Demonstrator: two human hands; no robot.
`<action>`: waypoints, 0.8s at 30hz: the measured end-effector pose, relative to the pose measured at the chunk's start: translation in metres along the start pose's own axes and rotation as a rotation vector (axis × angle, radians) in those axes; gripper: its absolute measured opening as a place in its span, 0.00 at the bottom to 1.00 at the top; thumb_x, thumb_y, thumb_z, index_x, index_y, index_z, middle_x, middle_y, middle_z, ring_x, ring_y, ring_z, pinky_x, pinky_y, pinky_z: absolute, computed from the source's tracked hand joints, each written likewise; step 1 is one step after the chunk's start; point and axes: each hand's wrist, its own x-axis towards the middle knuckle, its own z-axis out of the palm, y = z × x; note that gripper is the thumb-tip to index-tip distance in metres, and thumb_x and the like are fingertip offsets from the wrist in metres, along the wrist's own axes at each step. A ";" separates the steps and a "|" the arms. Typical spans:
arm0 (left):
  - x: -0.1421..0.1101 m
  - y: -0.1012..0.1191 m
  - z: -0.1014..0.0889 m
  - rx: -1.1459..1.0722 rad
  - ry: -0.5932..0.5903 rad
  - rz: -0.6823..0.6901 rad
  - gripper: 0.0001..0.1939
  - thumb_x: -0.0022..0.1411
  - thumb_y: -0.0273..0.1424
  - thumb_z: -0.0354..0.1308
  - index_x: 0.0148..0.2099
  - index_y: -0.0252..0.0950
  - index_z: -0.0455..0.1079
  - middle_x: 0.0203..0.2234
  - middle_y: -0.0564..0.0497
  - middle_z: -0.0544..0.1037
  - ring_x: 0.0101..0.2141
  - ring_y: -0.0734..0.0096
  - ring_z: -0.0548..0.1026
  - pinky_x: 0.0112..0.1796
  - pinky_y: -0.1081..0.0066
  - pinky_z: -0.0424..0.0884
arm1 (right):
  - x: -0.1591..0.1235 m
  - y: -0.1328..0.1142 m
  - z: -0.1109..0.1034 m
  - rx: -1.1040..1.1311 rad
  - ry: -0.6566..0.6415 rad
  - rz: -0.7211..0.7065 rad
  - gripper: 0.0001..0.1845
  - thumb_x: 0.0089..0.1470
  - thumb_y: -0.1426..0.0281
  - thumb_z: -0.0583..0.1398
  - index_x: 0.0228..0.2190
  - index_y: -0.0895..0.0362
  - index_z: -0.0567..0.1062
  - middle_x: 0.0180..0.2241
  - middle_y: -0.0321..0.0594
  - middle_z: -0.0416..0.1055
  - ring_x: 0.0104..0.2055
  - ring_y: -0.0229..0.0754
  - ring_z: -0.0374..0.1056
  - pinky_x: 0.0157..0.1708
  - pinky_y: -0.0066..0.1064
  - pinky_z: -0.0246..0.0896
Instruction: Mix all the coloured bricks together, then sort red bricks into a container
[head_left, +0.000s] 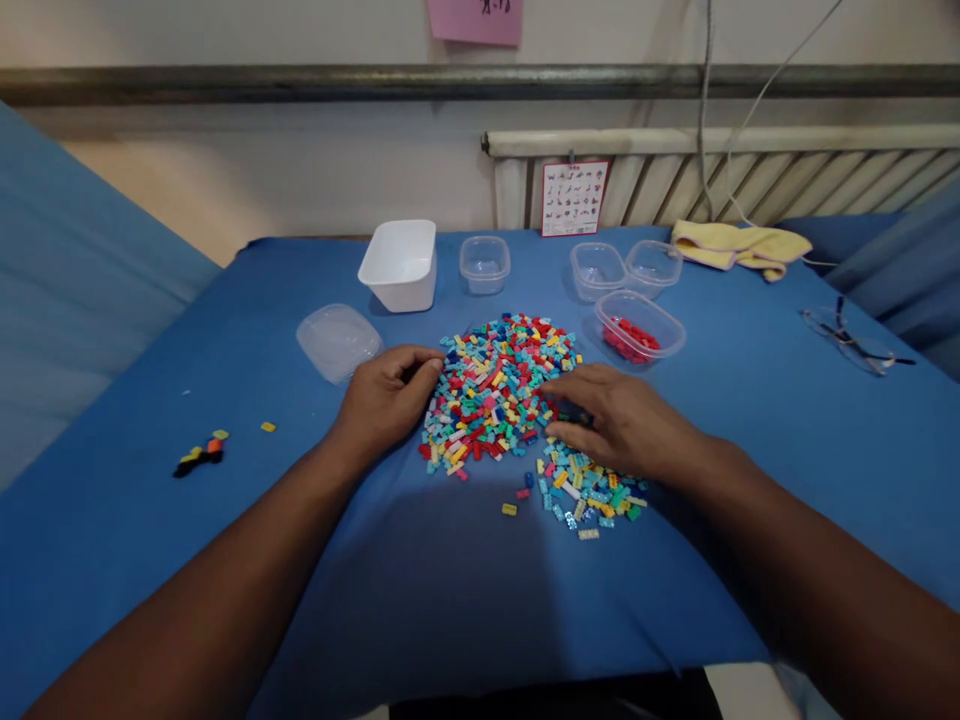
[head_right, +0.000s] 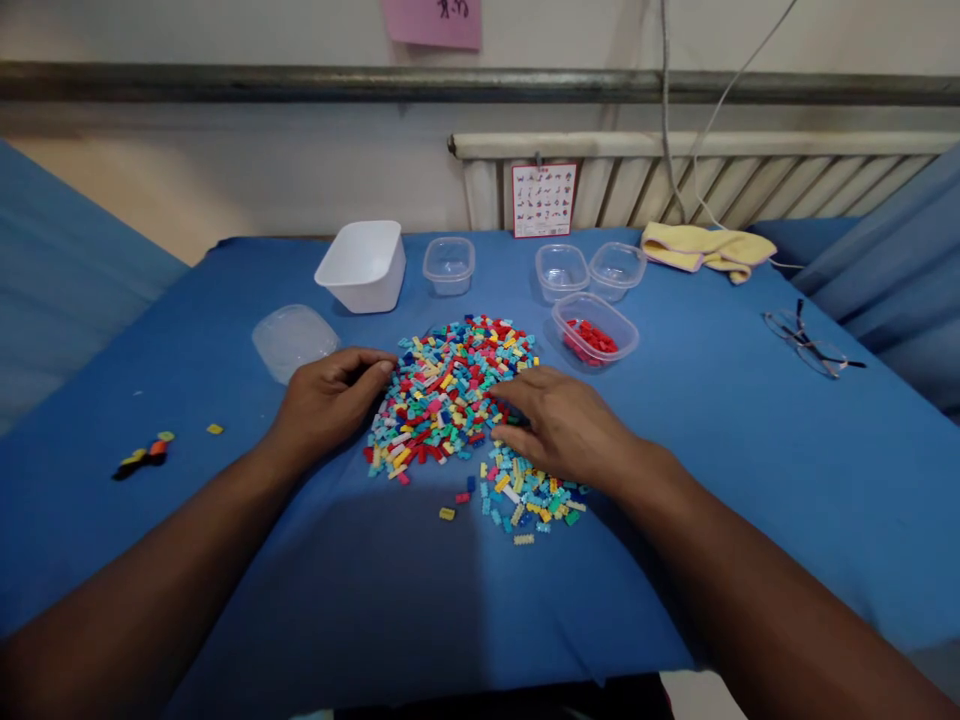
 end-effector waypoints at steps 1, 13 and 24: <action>0.000 0.001 0.000 0.000 -0.001 -0.003 0.15 0.71 0.40 0.61 0.47 0.41 0.86 0.41 0.50 0.88 0.42 0.61 0.84 0.48 0.63 0.80 | 0.001 -0.001 0.002 -0.014 -0.017 0.010 0.23 0.71 0.59 0.64 0.60 0.58 0.80 0.51 0.54 0.83 0.54 0.59 0.78 0.53 0.48 0.73; -0.001 0.001 0.000 0.013 -0.010 -0.031 0.15 0.71 0.42 0.61 0.49 0.42 0.86 0.40 0.51 0.88 0.42 0.61 0.84 0.48 0.64 0.81 | 0.005 -0.009 -0.005 -0.063 -0.094 0.140 0.09 0.67 0.73 0.62 0.44 0.56 0.83 0.41 0.46 0.81 0.46 0.51 0.75 0.44 0.38 0.64; -0.001 0.003 -0.001 0.035 -0.019 -0.044 0.16 0.70 0.42 0.61 0.49 0.42 0.86 0.41 0.49 0.88 0.42 0.59 0.85 0.48 0.63 0.82 | 0.006 -0.013 0.000 -0.234 -0.036 0.054 0.09 0.70 0.71 0.60 0.40 0.55 0.82 0.38 0.46 0.80 0.43 0.49 0.75 0.39 0.37 0.61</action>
